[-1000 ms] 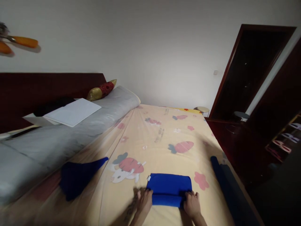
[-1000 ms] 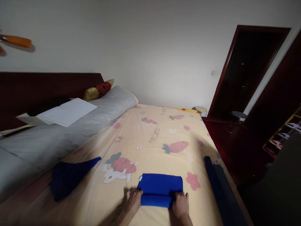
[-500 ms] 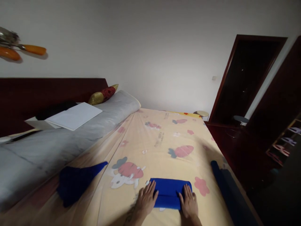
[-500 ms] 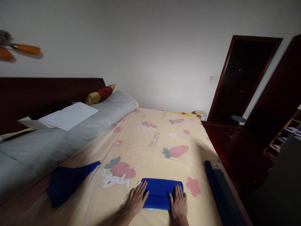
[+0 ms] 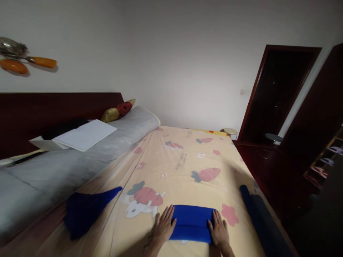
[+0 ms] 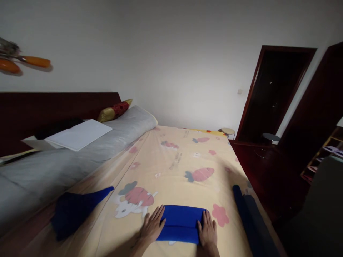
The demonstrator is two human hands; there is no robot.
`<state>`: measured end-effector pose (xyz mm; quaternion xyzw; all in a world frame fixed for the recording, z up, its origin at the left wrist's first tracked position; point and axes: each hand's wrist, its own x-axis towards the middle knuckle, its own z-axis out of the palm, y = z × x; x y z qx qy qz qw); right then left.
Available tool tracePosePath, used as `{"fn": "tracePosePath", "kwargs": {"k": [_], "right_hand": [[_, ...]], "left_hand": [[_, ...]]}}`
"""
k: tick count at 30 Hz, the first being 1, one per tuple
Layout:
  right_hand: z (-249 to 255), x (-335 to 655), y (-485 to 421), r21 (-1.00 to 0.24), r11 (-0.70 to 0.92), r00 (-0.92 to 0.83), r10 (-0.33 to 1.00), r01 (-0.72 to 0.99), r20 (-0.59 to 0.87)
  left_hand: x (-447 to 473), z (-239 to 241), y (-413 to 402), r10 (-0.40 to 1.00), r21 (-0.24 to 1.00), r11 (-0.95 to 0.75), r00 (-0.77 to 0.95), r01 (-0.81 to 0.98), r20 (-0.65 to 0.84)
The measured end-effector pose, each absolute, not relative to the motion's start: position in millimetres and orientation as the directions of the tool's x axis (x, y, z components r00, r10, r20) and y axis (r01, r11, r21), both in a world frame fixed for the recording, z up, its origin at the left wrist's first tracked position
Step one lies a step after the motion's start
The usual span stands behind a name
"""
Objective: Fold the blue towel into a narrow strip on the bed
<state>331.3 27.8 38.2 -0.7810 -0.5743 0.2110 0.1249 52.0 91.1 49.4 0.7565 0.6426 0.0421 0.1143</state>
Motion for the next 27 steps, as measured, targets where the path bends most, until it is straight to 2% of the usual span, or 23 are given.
{"fn": "tracePosePath", "kwargs": {"k": [2,4,6,8,11,14,16,18,21,24,27], "right_hand": [[40.7,334.2,24.5,-0.441,-0.311,0.260,0.950,0.842,-0.173],[41.1,334.1,16.9,-0.460,-0.282,0.255,0.959,0.842,-0.122],[32.6,332.8,3.4,-0.484,-0.180,0.199,0.980,0.856,-0.013],[12.0,330.1,-15.2,-0.456,-0.080,0.149,0.982,0.886,0.117],[-31.1,323.2,-44.3,-0.333,-0.127,0.223,0.937,0.934,0.268],[-59.1,316.6,-61.9,-0.303,-0.215,0.318,0.881,0.928,0.349],[-56.0,315.0,-62.8,-0.337,-0.206,0.319,0.890,0.919,0.325],[-33.8,314.8,-55.8,-0.395,-0.169,0.276,0.933,0.903,0.231],[20.8,313.8,-37.1,-0.465,-0.171,0.246,0.964,0.869,0.105],[67.7,316.0,-18.2,-0.462,-0.224,0.260,0.965,0.858,0.015],[85.2,325.6,-8.7,-0.461,-0.209,0.204,0.977,0.862,-0.062]], "left_hand": [[49.3,48.4,89.0,0.984,0.215,-0.168,0.176,0.962,-0.017],[46.9,45.5,80.1,0.966,0.173,-0.242,0.221,0.955,0.132],[40.9,39.3,64.1,0.895,0.075,-0.357,0.318,0.931,0.312],[30.8,29.9,43.4,0.802,-0.046,-0.439,0.414,0.897,0.430],[16.6,13.8,13.4,0.741,-0.134,-0.447,0.450,0.885,0.499],[14.1,0.4,-4.0,0.765,-0.106,-0.418,0.413,0.902,0.495],[18.4,-4.7,-6.0,0.793,-0.067,-0.383,0.365,0.921,0.488],[24.4,-4.7,-1.2,0.833,-0.011,-0.339,0.306,0.941,0.461],[33.7,7.4,15.4,0.920,0.120,-0.286,0.238,0.951,0.313],[42.0,27.1,36.3,0.959,0.220,-0.251,0.211,0.943,0.189],[45.4,40.0,50.9,0.963,0.233,-0.244,0.206,0.941,0.175]]}}
